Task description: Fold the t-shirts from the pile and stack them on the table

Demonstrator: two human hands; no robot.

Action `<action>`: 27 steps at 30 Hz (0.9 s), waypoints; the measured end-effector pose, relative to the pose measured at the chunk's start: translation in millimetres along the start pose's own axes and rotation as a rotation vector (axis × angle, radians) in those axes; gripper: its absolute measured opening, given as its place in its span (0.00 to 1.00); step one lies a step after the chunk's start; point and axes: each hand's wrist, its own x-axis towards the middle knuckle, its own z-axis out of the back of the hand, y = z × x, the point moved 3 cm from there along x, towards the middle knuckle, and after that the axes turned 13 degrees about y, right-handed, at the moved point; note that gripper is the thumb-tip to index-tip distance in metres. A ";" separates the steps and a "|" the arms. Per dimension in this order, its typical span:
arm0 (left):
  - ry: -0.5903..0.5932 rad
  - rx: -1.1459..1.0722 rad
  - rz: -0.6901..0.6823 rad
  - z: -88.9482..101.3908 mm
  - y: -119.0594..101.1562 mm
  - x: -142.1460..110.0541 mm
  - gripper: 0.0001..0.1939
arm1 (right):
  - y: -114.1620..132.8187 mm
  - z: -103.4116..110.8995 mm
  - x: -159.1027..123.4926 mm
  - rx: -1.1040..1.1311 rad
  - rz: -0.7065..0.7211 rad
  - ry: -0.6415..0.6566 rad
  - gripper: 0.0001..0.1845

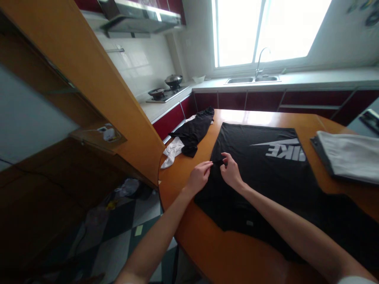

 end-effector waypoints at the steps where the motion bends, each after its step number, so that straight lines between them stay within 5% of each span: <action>1: 0.061 0.038 -0.012 -7.1 -1.1 1.2 0.18 | 1.6 0.4 -0.4 -0.013 -0.002 0.004 0.31; 7: 0.386 0.256 -0.006 -34.8 0.2 -8.0 0.30 | 6.8 3.6 -4.9 -0.344 -0.122 0.171 0.28; 11: 0.378 0.277 0.093 -29.0 6.9 -12.6 0.31 | 11.5 5.0 -9.6 -0.602 -0.140 0.254 0.20; 15: 0.371 0.182 0.104 -17.8 15.1 -9.7 0.29 | 18.0 3.3 -10.8 -0.663 0.033 0.241 0.21; 21: 0.092 0.075 0.100 7.3 28.3 22.8 0.22 | 16.4 -2.9 -10.9 -0.647 0.274 0.198 0.28; 27: 0.277 0.152 0.023 -18.1 29.3 17.5 0.23 | -4.1 -16.0 -12.9 -0.711 0.203 0.382 0.29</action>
